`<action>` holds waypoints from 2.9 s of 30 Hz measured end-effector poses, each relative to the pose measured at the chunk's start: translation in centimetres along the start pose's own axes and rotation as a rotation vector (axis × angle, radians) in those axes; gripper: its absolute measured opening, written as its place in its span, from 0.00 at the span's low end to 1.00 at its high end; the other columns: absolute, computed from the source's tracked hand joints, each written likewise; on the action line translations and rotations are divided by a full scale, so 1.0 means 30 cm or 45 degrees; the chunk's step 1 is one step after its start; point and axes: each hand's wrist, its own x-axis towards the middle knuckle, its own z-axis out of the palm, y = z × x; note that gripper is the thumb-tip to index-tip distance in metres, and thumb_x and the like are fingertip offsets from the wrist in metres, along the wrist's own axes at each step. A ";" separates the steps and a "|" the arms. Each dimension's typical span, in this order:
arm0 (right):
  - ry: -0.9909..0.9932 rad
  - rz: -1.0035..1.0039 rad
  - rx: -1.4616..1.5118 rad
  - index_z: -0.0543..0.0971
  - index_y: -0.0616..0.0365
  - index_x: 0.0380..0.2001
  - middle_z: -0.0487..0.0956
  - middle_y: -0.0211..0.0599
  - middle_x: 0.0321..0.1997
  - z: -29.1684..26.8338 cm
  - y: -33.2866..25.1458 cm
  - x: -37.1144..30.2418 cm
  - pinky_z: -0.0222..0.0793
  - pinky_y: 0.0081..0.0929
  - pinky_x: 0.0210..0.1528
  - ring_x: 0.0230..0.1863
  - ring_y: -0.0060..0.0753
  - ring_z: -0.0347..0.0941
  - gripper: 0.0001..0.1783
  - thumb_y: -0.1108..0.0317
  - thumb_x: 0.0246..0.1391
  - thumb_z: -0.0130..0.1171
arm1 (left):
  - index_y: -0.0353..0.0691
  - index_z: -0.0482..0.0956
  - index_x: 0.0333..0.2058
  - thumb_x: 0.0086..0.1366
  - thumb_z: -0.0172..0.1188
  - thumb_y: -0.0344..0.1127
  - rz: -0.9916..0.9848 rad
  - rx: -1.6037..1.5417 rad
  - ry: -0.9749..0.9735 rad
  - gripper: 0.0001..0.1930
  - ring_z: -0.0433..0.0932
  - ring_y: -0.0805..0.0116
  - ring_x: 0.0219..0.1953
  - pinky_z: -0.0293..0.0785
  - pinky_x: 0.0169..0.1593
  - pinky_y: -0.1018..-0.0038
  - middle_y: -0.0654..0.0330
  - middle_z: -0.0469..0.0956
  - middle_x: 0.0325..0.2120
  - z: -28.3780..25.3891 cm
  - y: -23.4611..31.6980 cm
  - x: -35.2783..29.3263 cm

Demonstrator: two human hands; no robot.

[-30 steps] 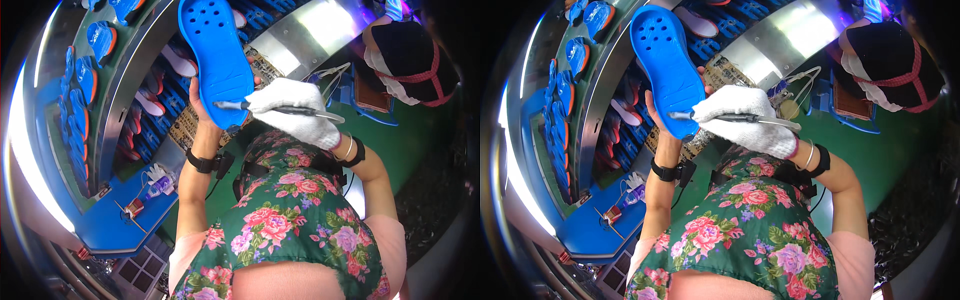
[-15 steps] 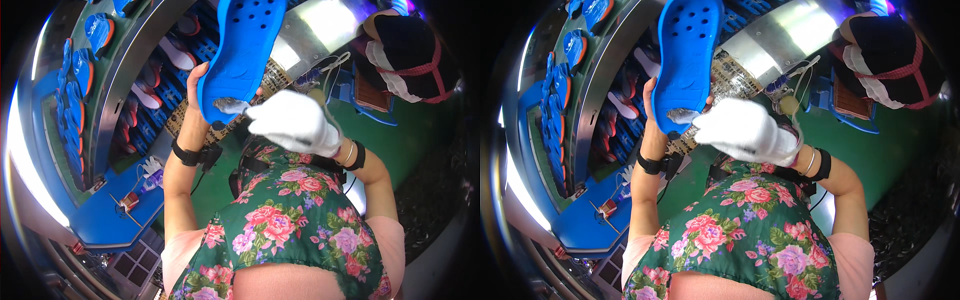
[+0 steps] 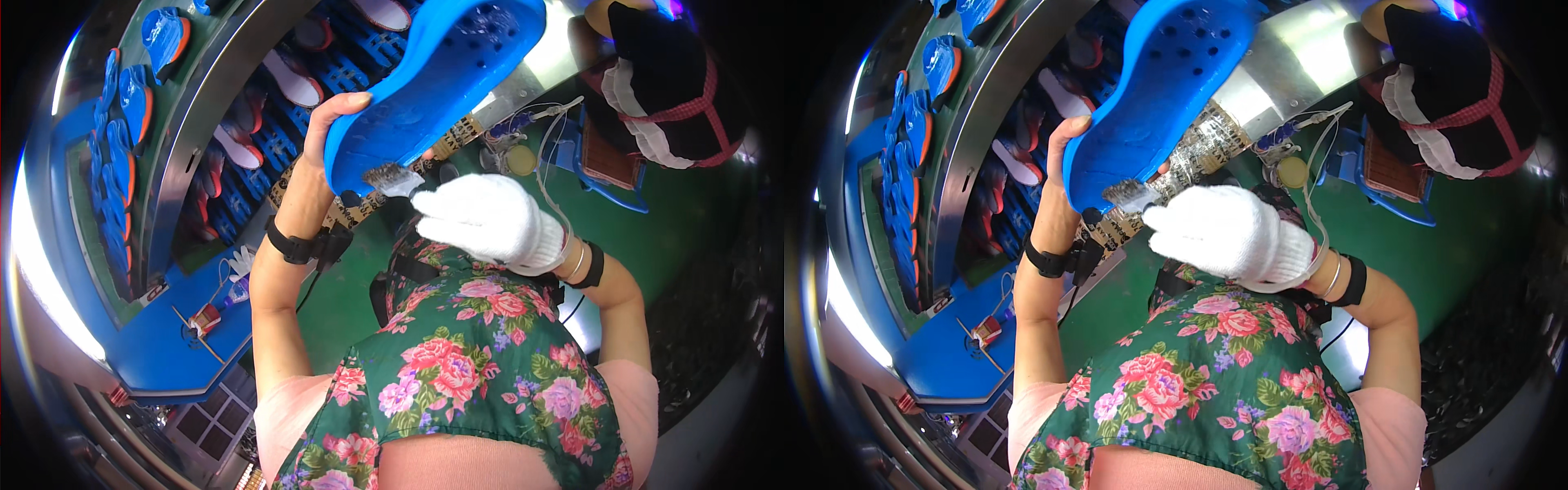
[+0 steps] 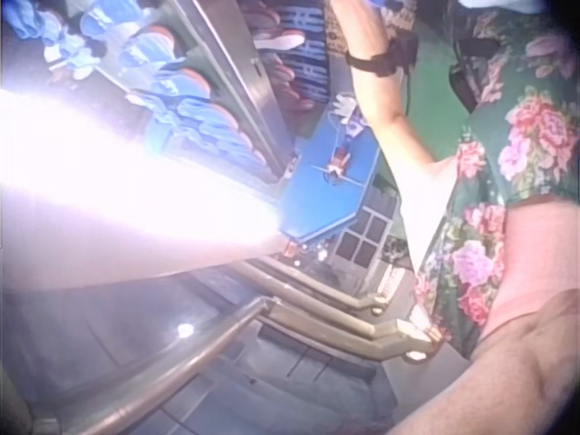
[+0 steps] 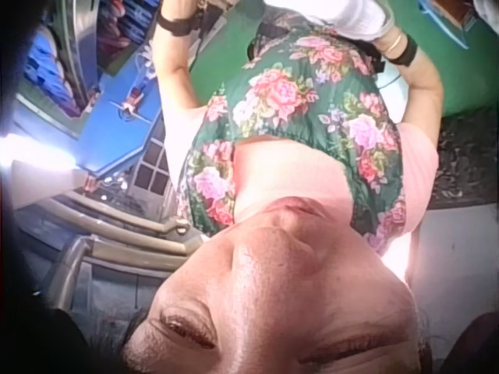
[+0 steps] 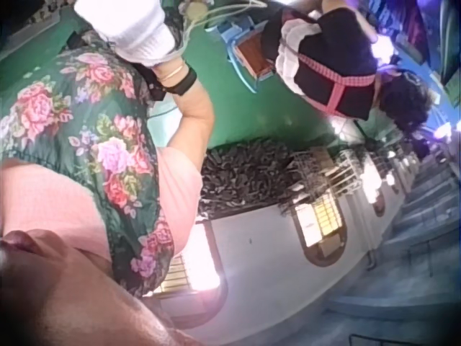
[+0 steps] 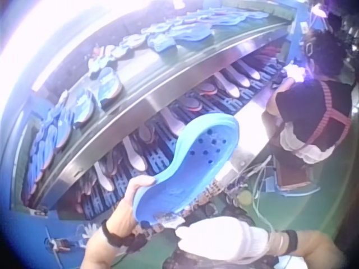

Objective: Apply glue or sealant to blue shoe soles using a brush tool.

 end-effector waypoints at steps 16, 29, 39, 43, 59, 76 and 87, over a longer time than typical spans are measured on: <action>0.264 0.352 0.491 0.89 0.53 0.36 0.88 0.36 0.40 0.011 -0.010 0.052 0.79 0.34 0.44 0.41 0.38 0.83 0.10 0.75 0.49 0.73 | 0.30 0.61 0.70 0.63 0.56 0.58 0.112 -0.128 -0.013 0.44 0.76 0.26 0.56 0.82 0.54 0.47 0.31 0.69 0.62 -0.030 -0.052 -0.006; 0.199 0.571 0.559 0.87 0.58 0.33 0.87 0.38 0.38 0.003 0.051 0.092 0.80 0.30 0.46 0.42 0.32 0.85 0.06 0.77 0.50 0.72 | 0.30 0.54 0.72 0.65 0.53 0.65 0.223 -0.264 -0.023 0.49 0.76 0.30 0.57 0.81 0.56 0.45 0.33 0.67 0.63 -0.042 -0.039 0.052; 0.084 0.675 0.639 0.88 0.62 0.35 0.88 0.39 0.39 -0.163 0.196 0.136 0.80 0.31 0.51 0.44 0.32 0.85 0.07 0.78 0.51 0.71 | 0.33 0.60 0.70 0.68 0.48 0.63 0.375 -0.660 0.258 0.44 0.77 0.34 0.56 0.77 0.58 0.43 0.38 0.72 0.61 0.011 -0.154 0.113; 0.353 0.434 0.178 0.87 0.60 0.38 0.87 0.40 0.39 -0.281 0.312 0.206 0.79 0.31 0.47 0.42 0.34 0.84 0.10 0.77 0.50 0.71 | 0.40 0.62 0.70 0.67 0.50 0.67 0.258 -0.453 0.168 0.43 0.78 0.36 0.49 0.79 0.52 0.47 0.39 0.74 0.57 0.032 -0.196 0.152; 0.967 0.934 0.896 0.86 0.66 0.34 0.84 0.30 0.33 -0.433 0.237 -0.020 0.75 0.19 0.41 0.36 0.20 0.80 0.07 0.82 0.51 0.65 | 0.45 0.44 0.76 0.54 0.77 0.57 0.601 -0.124 -0.451 0.62 0.63 0.22 0.64 0.72 0.58 0.32 0.41 0.48 0.74 0.172 0.188 0.224; 0.709 1.111 0.688 0.88 0.64 0.39 0.87 0.33 0.35 -0.301 0.469 -0.197 0.76 0.20 0.39 0.35 0.20 0.81 0.08 0.76 0.54 0.69 | 0.30 0.40 0.74 0.68 0.38 0.77 1.208 -0.824 0.062 0.56 0.51 0.39 0.75 0.64 0.71 0.46 0.38 0.45 0.74 0.086 0.761 0.624; 0.636 1.166 0.689 0.89 0.62 0.40 0.87 0.35 0.35 -0.375 0.511 -0.195 0.74 0.25 0.42 0.36 0.24 0.80 0.10 0.72 0.55 0.68 | 0.31 0.55 0.73 0.61 0.66 0.44 1.285 1.601 1.383 0.46 0.65 0.35 0.68 0.65 0.67 0.52 0.34 0.64 0.66 0.294 0.899 1.008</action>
